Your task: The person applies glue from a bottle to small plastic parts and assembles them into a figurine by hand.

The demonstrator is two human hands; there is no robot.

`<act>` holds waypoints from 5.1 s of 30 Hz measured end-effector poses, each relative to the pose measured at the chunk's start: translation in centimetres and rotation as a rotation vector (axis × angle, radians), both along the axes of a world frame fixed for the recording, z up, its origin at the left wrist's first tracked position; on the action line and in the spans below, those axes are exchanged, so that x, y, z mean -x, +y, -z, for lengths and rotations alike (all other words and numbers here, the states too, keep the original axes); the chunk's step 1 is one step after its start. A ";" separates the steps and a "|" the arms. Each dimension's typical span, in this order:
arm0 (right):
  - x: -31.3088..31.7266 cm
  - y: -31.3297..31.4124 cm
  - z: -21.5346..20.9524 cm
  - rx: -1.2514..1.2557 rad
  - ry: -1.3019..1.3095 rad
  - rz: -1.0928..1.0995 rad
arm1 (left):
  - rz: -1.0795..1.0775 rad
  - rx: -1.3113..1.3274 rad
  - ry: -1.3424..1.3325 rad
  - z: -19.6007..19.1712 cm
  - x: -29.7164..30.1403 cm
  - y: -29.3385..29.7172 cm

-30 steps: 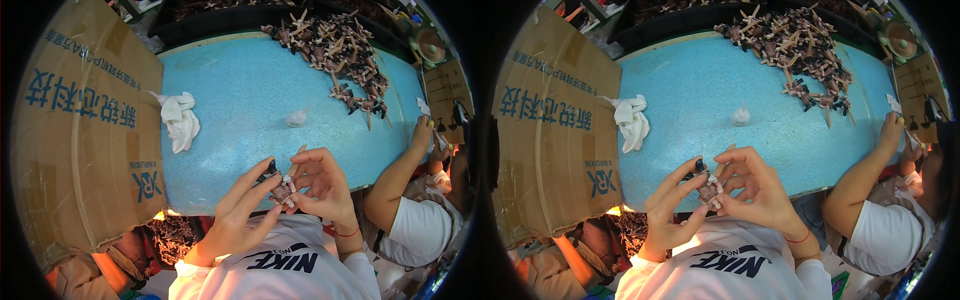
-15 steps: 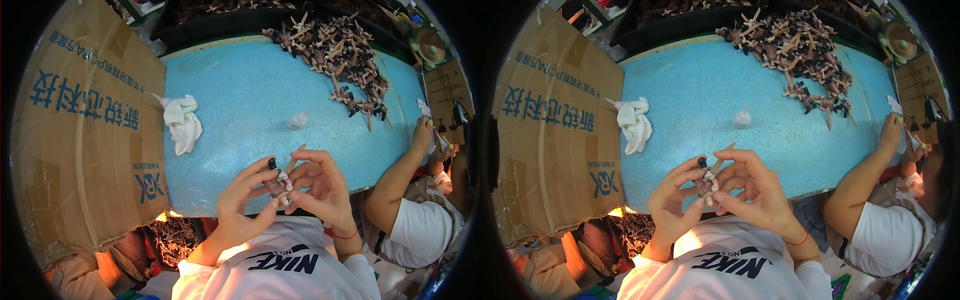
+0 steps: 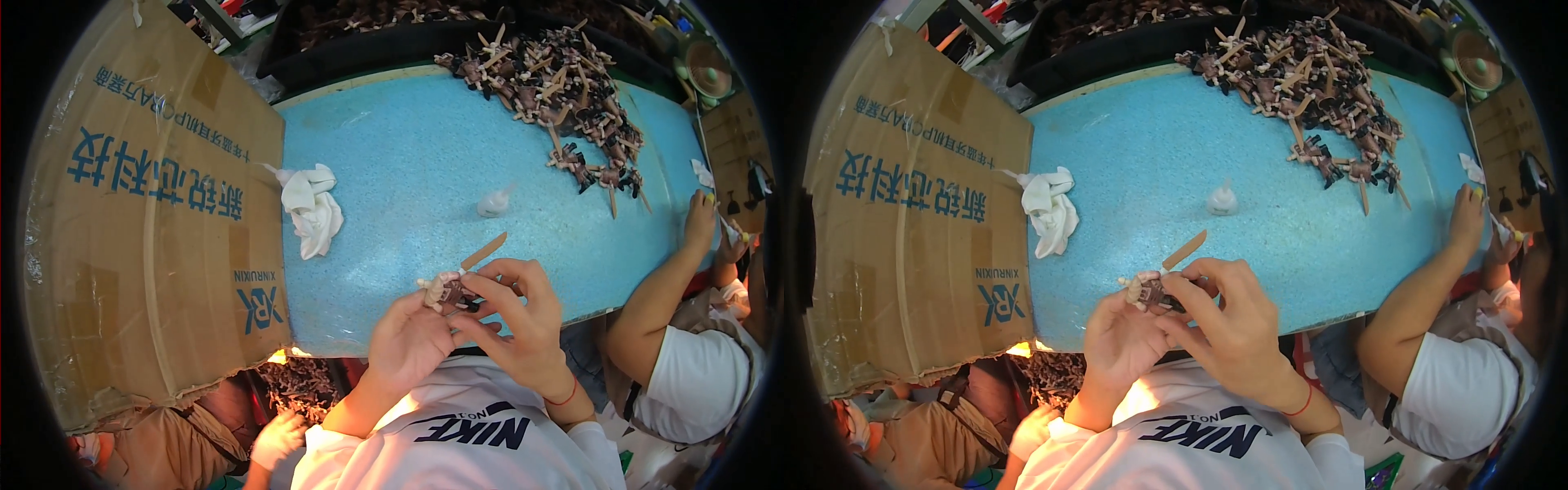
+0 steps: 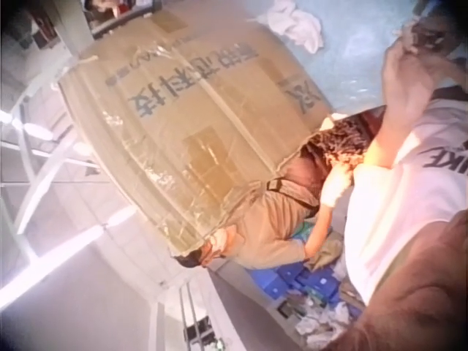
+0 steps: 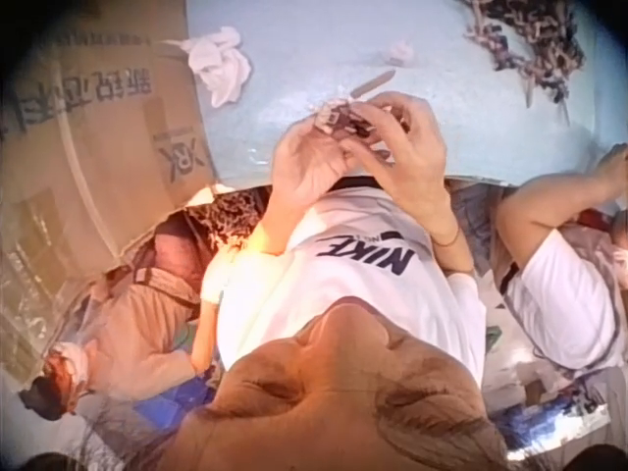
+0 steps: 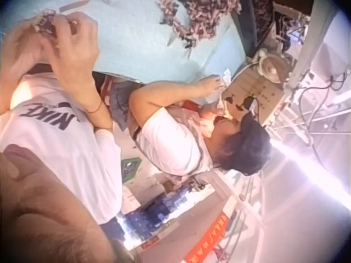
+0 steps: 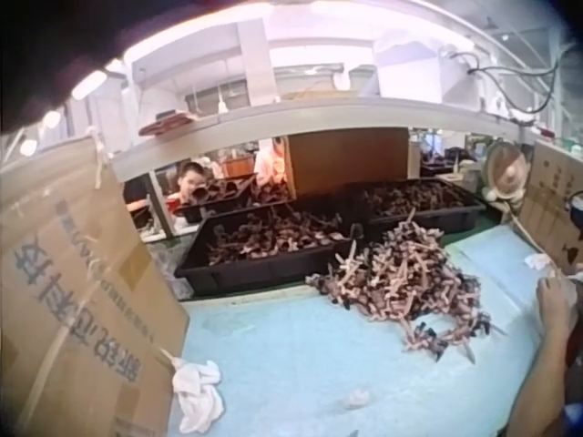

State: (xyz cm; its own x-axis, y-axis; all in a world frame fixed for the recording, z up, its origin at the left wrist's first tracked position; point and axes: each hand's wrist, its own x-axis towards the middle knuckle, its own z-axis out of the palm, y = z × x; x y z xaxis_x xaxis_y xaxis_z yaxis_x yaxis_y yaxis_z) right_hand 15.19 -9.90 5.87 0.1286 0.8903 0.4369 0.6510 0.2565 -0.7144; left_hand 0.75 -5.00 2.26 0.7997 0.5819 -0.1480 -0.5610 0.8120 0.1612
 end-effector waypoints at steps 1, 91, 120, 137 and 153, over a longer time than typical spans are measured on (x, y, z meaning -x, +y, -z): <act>0.2 0.1 0.1 -0.016 -0.066 0.044 | 0.000 0.051 -0.086 0.2 0.0 -0.1; -0.4 -1.4 2.1 -0.031 1.072 -0.454 | -0.588 -1.795 1.171 -4.1 -0.3 -1.5; -0.6 -3.2 0.5 -0.046 0.797 -0.268 | -0.289 -1.083 0.661 -2.9 0.2 -1.6; -0.3 -2.6 -0.1 -0.062 0.321 -0.104 | 0.044 -0.449 0.270 -1.8 0.8 -1.6; 0.0 -2.5 -0.5 -0.070 0.191 -0.070 | 0.065 -0.328 0.086 -1.1 0.5 -1.2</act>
